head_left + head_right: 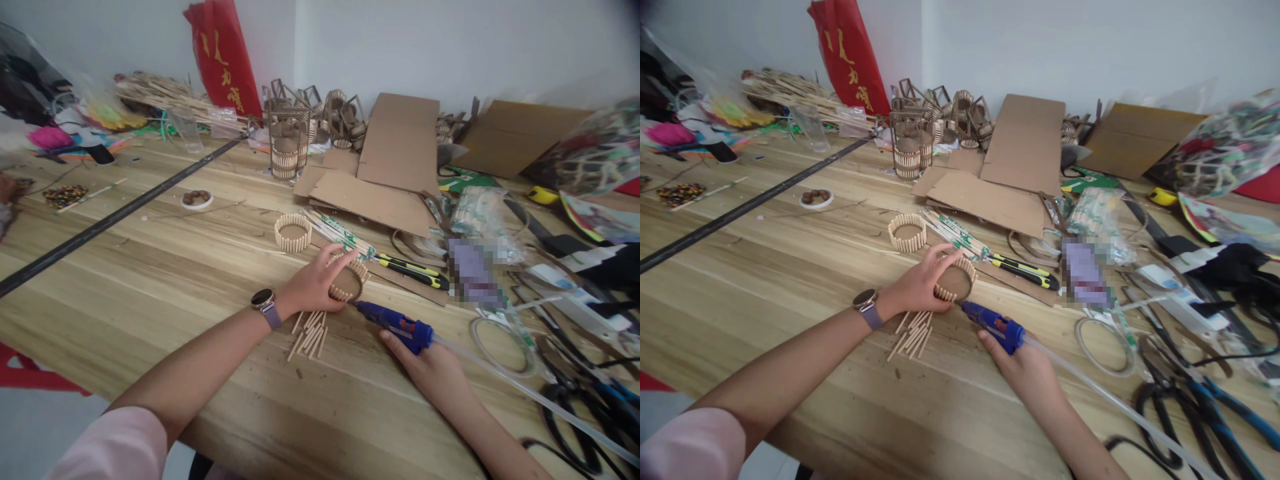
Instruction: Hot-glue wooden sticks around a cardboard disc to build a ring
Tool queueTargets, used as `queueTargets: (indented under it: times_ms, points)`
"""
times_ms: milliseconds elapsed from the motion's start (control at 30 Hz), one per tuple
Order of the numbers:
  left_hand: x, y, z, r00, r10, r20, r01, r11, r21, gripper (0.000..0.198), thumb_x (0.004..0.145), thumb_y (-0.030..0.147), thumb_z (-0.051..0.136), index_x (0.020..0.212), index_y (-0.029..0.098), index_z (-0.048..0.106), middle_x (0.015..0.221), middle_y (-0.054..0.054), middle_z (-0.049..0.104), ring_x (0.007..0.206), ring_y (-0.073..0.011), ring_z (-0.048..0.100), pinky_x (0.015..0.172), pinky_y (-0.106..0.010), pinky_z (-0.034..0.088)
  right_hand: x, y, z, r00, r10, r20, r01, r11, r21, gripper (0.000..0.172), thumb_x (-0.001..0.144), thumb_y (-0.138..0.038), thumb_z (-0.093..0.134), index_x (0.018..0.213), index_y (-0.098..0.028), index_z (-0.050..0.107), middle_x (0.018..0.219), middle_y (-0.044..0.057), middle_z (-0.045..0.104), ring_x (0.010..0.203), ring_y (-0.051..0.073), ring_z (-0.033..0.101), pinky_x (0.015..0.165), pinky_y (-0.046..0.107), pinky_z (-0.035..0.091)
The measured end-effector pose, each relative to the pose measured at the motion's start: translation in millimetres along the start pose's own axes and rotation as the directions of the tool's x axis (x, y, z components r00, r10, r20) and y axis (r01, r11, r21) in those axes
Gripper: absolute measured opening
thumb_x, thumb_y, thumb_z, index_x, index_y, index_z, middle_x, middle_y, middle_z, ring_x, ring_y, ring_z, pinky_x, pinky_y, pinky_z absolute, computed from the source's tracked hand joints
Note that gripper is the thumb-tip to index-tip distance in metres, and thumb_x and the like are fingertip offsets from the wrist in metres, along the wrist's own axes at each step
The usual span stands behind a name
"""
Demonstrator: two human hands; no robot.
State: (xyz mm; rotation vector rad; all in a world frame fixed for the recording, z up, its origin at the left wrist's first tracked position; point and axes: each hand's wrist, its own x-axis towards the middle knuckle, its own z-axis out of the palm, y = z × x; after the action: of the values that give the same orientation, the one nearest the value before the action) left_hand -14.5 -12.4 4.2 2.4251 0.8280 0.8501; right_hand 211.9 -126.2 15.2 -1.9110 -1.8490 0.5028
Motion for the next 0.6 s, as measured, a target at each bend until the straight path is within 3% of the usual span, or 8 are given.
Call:
queueTargets:
  times_ms: [100,200,300,367,467,533,600]
  points:
    - [0,1,-0.5,1.000,-0.011,0.006,0.011,1.000,-0.010,0.107,0.063,0.020,0.078,0.149,0.030,0.016,0.148,-0.015,0.021,0.135,-0.0383,0.033,0.108,-0.053,0.038,1,-2,-1,1.000,0.002,-0.004,-0.002,1.000,0.006,0.040,0.079,-0.056,0.048,0.082,-0.025,0.073,0.077,0.006,0.077,0.082,0.031,0.072,0.063,0.034,0.056]
    - [0,2,-1.1,1.000,-0.019,0.015,0.019,1.000,-0.005,0.107,0.062,0.019,0.079,0.149,0.029,0.016,0.148,-0.015,0.021,0.136,-0.0382,0.033,0.108,-0.052,0.038,3,-1,-3,0.998,0.054,-0.015,-0.053,0.997,0.061,0.040,0.078,-0.058,0.047,0.074,-0.025,0.070,0.063,0.005,0.072,0.069,0.028,0.070,0.058,0.034,0.054]
    - [0,3,-1.3,0.999,-0.031,0.019,0.031,1.000,-0.002,0.107,0.062,0.019,0.079,0.149,0.029,0.017,0.148,-0.015,0.021,0.135,-0.0382,0.033,0.107,-0.052,0.040,7,4,-6,0.987,0.155,0.053,-0.163,0.958,0.236,0.042,0.076,-0.061,0.054,0.065,-0.023,0.066,0.051,0.003,0.064,0.052,0.022,0.062,0.050,0.031,0.050]
    - [0,3,-1.3,0.999,-0.034,0.021,0.034,0.999,0.001,0.108,0.062,0.019,0.079,0.149,0.029,0.017,0.147,-0.015,0.021,0.134,-0.0377,0.035,0.106,-0.052,0.041,9,8,-10,0.970,0.196,0.141,-0.240,0.856,0.458,0.042,0.075,-0.061,0.060,0.069,-0.019,0.067,0.060,0.003,0.067,0.050,0.017,0.059,0.048,0.028,0.049]
    - [0,3,-1.4,0.999,-0.033,0.025,0.033,0.999,0.008,0.107,0.062,0.020,0.079,0.149,0.028,0.017,0.147,-0.016,0.021,0.133,-0.0373,0.036,0.105,-0.052,0.042,13,14,-23,0.930,0.249,0.268,-0.366,0.606,0.706,0.042,0.071,-0.057,0.071,0.076,-0.016,0.069,0.074,0.006,0.070,0.055,0.013,0.060,0.047,0.023,0.050]
    - [0,3,-1.5,0.999,-0.036,0.030,0.036,0.999,0.008,0.106,0.063,0.021,0.080,0.148,0.027,0.018,0.147,-0.017,0.021,0.133,-0.0376,0.036,0.105,-0.052,0.042,16,19,-34,0.883,0.311,0.352,-0.467,0.508,0.724,0.041,0.067,-0.055,0.076,0.075,-0.015,0.070,0.074,0.007,0.070,0.057,0.014,0.062,0.048,0.022,0.052]
    - [0,2,-1.6,0.999,-0.038,0.032,0.038,0.999,0.004,0.106,0.063,0.021,0.080,0.148,0.028,0.017,0.147,-0.016,0.020,0.134,-0.0379,0.035,0.106,-0.052,0.041,20,25,-44,0.838,0.355,0.415,-0.544,0.483,0.686,0.039,0.064,-0.052,0.079,0.076,-0.015,0.071,0.074,0.008,0.071,0.059,0.015,0.064,0.052,0.024,0.056]
